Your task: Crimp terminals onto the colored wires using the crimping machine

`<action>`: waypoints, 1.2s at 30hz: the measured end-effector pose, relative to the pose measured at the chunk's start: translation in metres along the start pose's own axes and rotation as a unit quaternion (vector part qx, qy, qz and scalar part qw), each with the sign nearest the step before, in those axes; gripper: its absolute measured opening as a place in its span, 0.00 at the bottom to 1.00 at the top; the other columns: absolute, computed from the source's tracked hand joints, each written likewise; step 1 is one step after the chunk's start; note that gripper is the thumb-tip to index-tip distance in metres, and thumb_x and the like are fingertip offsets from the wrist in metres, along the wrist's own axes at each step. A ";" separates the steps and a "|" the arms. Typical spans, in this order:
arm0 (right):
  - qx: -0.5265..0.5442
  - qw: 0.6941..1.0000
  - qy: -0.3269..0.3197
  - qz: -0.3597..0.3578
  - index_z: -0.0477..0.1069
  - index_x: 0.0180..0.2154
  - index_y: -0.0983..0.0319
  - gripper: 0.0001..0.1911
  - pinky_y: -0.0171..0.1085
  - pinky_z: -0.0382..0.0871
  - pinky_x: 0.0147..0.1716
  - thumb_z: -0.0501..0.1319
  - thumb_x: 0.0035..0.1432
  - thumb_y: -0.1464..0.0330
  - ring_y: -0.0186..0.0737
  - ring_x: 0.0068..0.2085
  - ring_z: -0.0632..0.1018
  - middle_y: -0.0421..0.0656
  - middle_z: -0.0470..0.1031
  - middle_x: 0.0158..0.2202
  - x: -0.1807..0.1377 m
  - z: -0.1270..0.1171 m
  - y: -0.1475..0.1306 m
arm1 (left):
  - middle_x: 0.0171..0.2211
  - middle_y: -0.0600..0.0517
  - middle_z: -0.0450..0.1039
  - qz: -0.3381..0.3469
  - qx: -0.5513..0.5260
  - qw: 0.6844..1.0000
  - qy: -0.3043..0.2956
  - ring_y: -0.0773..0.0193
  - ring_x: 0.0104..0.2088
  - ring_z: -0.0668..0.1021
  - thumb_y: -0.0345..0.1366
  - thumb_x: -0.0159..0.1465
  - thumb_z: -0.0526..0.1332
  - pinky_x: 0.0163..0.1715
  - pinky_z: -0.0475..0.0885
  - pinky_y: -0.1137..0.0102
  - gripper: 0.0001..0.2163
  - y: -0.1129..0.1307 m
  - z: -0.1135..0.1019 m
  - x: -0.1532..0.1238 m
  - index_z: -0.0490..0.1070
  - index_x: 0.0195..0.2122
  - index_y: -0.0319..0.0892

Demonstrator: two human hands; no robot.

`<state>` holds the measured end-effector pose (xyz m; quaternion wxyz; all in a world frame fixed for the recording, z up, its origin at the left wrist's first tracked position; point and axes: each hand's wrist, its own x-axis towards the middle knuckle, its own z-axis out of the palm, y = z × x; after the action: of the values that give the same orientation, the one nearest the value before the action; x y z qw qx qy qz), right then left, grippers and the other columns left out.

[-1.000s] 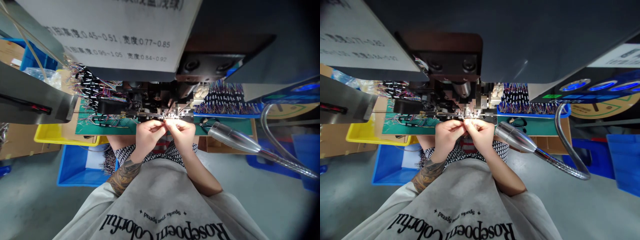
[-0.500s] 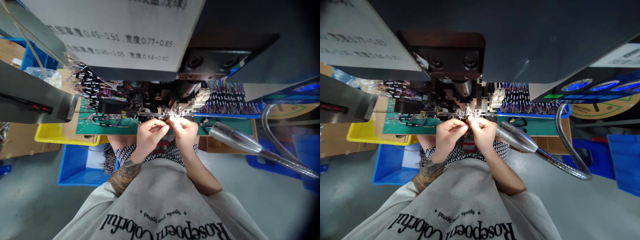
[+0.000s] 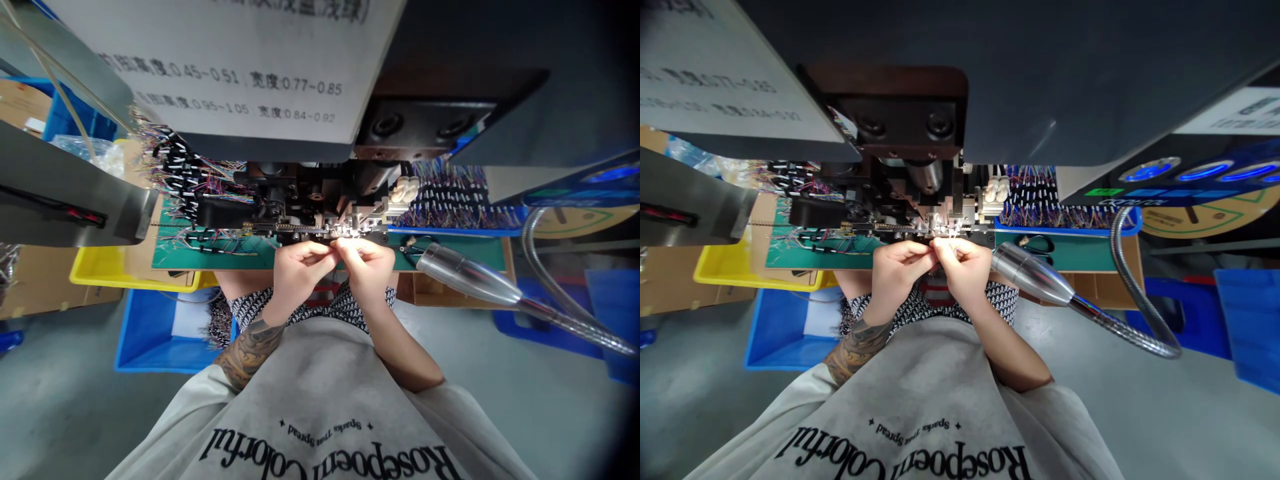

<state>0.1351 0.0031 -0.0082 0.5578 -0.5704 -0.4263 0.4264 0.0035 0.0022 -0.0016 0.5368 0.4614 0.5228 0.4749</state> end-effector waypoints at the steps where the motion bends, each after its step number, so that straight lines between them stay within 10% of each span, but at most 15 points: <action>1: 0.002 1.000 0.011 0.001 0.80 0.24 0.61 0.14 0.35 0.60 0.23 0.69 0.59 0.60 0.32 0.22 0.65 0.37 0.67 0.18 0.000 0.000 -0.001 | 0.29 0.51 0.84 0.003 -0.006 1.000 -0.003 0.64 0.28 0.85 0.36 0.57 0.75 0.31 0.82 0.71 0.06 0.000 0.000 0.000 0.82 0.31 0.41; 19: -0.001 1.000 0.021 0.010 0.82 0.27 0.60 0.14 0.36 0.65 0.23 0.69 0.60 0.58 0.32 0.21 0.66 0.37 0.72 0.19 0.002 0.002 0.003 | 0.31 0.51 0.85 0.022 -0.016 1.000 -0.011 0.63 0.31 0.86 0.35 0.58 0.74 0.36 0.85 0.70 0.05 0.001 -0.001 0.001 0.81 0.32 0.41; 26: -0.010 0.965 -0.231 -0.119 0.83 0.50 0.58 0.18 0.40 0.73 0.37 0.62 0.68 0.55 0.38 0.35 0.78 0.43 0.80 0.35 -0.004 -0.038 0.024 | 0.27 0.49 0.83 -0.044 -0.103 0.984 -0.139 0.61 0.26 0.84 0.44 0.65 0.70 0.25 0.81 0.70 0.11 -0.004 -0.024 -0.004 0.78 0.33 0.41; 31: -0.004 0.860 -0.510 0.010 0.82 0.46 0.60 0.16 0.34 0.71 0.32 0.61 0.70 0.57 0.32 0.32 0.75 0.41 0.82 0.37 -0.010 -0.056 0.028 | 0.21 0.48 0.79 -0.075 -0.123 0.963 -0.229 0.57 0.25 0.84 0.46 0.64 0.70 0.22 0.79 0.68 0.15 -0.005 -0.033 -0.008 0.74 0.27 0.41; 33: -0.016 0.847 -0.531 0.028 0.82 0.41 0.61 0.15 0.31 0.66 0.26 0.64 0.67 0.56 0.30 0.26 0.70 0.37 0.78 0.28 -0.010 -0.070 0.023 | 0.29 0.44 0.84 -0.070 -0.075 0.966 -0.237 0.56 0.31 0.86 0.44 0.65 0.70 0.29 0.82 0.66 0.13 -0.003 -0.039 -0.010 0.78 0.29 0.41; 36: -0.051 0.909 -0.413 -0.001 0.81 0.38 0.62 0.17 0.31 0.64 0.24 0.69 0.62 0.53 0.30 0.25 0.68 0.35 0.73 0.22 -0.003 -0.106 0.003 | 0.38 0.43 0.86 -0.021 0.048 0.976 -0.212 0.60 0.34 0.86 0.42 0.66 0.68 0.34 0.83 0.67 0.09 -0.001 -0.064 -0.011 0.82 0.36 0.41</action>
<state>0.2363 -0.0288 -0.0100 0.3024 -0.3708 -0.6402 0.6010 -0.0602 -0.0092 -0.0031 0.6229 0.5654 0.4289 0.3291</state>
